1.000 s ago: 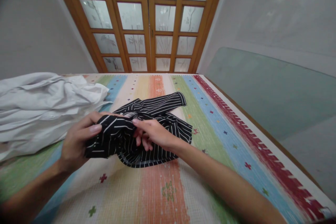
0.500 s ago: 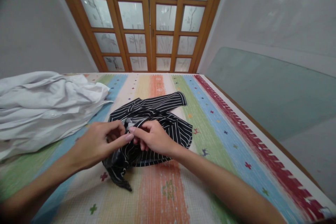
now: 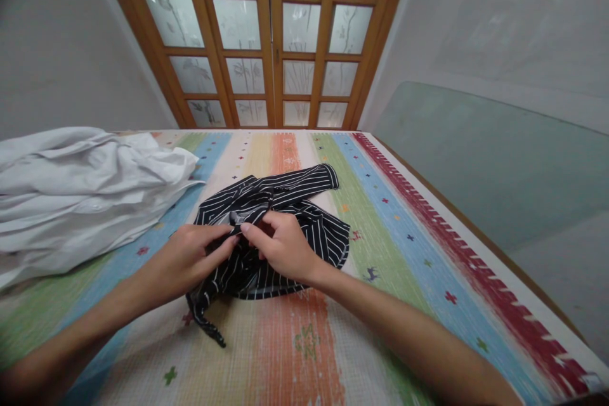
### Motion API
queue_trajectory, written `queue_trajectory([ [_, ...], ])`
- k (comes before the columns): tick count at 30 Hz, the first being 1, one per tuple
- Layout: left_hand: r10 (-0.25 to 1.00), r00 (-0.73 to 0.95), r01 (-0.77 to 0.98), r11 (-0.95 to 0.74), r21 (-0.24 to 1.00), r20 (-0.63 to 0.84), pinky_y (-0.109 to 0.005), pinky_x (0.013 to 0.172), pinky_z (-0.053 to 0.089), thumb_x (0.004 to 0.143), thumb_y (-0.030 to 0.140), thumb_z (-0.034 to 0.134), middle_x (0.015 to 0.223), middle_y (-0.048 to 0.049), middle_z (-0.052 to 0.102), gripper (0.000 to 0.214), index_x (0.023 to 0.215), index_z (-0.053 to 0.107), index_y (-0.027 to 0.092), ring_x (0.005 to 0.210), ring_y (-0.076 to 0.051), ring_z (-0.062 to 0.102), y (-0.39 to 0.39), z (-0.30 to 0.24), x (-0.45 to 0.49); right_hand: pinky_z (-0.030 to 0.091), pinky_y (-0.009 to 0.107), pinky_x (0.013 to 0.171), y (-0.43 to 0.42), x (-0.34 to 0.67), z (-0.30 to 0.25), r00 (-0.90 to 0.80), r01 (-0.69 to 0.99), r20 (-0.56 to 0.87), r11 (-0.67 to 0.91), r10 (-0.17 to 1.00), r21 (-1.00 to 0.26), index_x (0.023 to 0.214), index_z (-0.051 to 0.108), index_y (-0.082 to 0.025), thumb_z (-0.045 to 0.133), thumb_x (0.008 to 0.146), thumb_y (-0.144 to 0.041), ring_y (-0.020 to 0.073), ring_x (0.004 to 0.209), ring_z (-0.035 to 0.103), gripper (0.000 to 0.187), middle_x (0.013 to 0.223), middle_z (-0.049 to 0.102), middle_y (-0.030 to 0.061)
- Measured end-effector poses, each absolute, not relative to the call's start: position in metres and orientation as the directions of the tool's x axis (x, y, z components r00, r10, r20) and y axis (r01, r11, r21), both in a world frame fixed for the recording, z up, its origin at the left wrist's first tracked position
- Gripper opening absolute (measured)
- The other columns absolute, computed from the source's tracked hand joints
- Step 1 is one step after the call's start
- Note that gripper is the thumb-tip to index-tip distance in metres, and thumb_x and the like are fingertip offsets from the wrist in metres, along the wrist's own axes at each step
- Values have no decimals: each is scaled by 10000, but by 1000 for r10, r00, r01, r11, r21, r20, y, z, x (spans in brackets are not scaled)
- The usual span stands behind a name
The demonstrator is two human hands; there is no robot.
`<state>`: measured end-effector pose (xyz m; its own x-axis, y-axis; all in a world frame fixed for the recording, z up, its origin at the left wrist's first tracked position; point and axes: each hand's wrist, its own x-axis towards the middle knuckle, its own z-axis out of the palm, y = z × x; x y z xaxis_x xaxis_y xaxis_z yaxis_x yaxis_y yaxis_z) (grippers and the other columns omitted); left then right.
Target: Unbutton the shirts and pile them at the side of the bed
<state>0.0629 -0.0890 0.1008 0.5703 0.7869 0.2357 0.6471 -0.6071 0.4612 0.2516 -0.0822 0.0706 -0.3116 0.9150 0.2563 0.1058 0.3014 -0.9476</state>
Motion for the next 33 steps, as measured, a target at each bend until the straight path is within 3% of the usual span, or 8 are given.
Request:
queue_trajectory([
  [11,821,537,607,-536,586,194,-210,496,306,907,254,425,553,51,509,295,651,537,162,500,-71,433,-91,105,63,371,254,482,-83,248,58,-308,323,365,457,879,-829,623,513,-190,522,911,-418,113,511,464,368,534,501,-17],
  [17,805,561,607,-560,564,194,-214,490,288,914,246,414,552,46,493,286,666,531,164,499,-79,422,-93,101,69,367,273,508,-83,247,55,-321,350,351,454,880,-819,637,477,-206,490,921,-434,126,531,453,365,539,490,-18],
  [26,829,548,500,-435,749,116,-200,478,313,895,313,480,584,43,455,300,653,551,150,535,-81,399,-93,103,66,343,271,528,-84,255,73,-407,373,417,565,813,-736,633,497,-197,510,917,-356,112,515,436,326,551,498,-23],
  [33,814,572,498,-443,746,101,-200,484,308,917,369,464,577,47,402,357,656,563,147,539,-80,352,-92,105,65,320,268,519,-80,260,79,-468,387,423,610,776,-692,628,473,-201,497,922,-345,109,513,422,328,555,472,-30],
])
